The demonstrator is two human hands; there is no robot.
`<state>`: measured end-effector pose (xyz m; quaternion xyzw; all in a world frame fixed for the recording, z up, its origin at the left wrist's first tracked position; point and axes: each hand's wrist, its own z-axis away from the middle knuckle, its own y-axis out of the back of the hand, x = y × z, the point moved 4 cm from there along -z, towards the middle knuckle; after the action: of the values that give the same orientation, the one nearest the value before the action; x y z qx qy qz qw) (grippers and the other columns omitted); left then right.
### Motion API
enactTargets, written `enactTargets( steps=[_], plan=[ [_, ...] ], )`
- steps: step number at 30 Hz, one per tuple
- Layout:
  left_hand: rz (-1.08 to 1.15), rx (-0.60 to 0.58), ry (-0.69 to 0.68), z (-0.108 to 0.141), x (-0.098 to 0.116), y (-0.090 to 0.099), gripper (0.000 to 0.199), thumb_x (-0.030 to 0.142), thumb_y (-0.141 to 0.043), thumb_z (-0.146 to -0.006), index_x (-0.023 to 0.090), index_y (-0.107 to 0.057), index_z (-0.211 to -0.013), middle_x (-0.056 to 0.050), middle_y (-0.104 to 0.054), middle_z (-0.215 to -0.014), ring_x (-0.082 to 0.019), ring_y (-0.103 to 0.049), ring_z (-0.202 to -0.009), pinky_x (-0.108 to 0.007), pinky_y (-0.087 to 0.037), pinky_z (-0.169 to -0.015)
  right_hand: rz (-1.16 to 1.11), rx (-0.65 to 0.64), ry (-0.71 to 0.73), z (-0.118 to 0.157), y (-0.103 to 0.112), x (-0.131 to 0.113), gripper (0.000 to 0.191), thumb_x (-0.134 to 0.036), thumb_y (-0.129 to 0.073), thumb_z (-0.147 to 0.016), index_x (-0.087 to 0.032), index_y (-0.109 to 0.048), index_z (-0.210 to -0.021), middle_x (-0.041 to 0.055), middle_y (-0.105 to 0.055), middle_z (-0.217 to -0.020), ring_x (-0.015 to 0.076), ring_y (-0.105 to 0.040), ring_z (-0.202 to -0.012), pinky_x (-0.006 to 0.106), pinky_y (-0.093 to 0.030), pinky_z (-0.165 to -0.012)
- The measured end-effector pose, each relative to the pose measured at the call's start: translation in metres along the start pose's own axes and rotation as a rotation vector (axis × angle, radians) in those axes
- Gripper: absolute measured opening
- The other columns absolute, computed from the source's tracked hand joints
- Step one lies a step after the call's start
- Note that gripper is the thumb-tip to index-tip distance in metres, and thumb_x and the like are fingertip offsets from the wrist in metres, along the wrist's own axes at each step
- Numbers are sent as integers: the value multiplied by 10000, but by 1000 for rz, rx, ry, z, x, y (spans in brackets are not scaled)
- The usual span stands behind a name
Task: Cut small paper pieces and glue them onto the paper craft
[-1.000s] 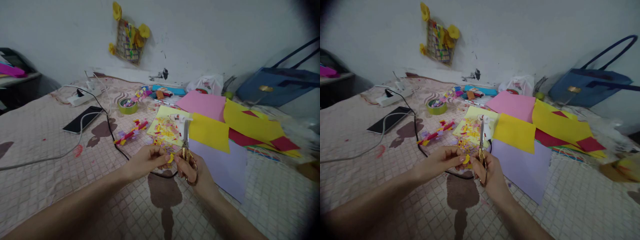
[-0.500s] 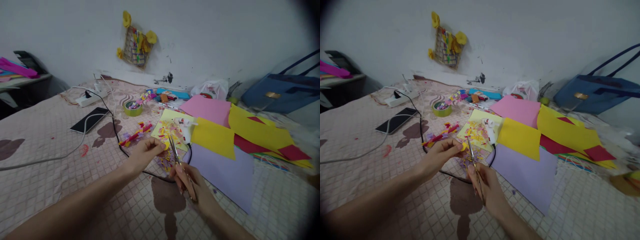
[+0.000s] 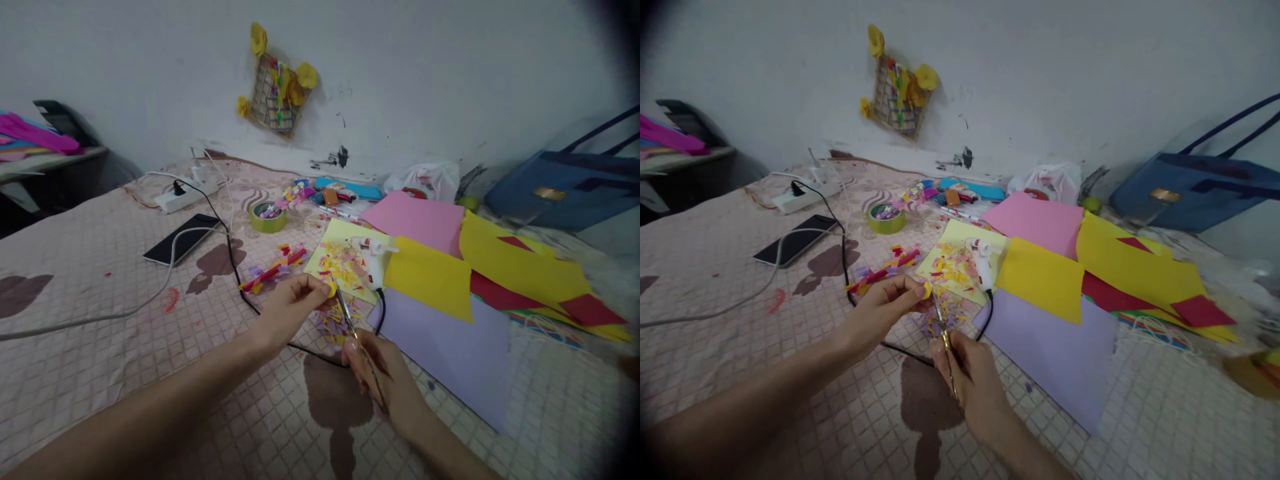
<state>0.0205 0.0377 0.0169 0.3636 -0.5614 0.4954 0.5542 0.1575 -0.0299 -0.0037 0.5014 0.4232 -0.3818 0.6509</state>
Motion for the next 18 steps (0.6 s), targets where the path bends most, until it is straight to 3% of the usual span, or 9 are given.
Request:
enactTargets(
  steps=[18],
  plan=[
    [74,8,3,1,-1,-2,177,288,-618,-755,127,-565,-705,-14,-608,-703,-101,-561,-664,-256,-455,-698,70,16,30,0,1,-2,425,-550,-379,-841,-189,-441,-625,-49,-372,-506,92,-356,-453,213,-263,-410]
  ],
)
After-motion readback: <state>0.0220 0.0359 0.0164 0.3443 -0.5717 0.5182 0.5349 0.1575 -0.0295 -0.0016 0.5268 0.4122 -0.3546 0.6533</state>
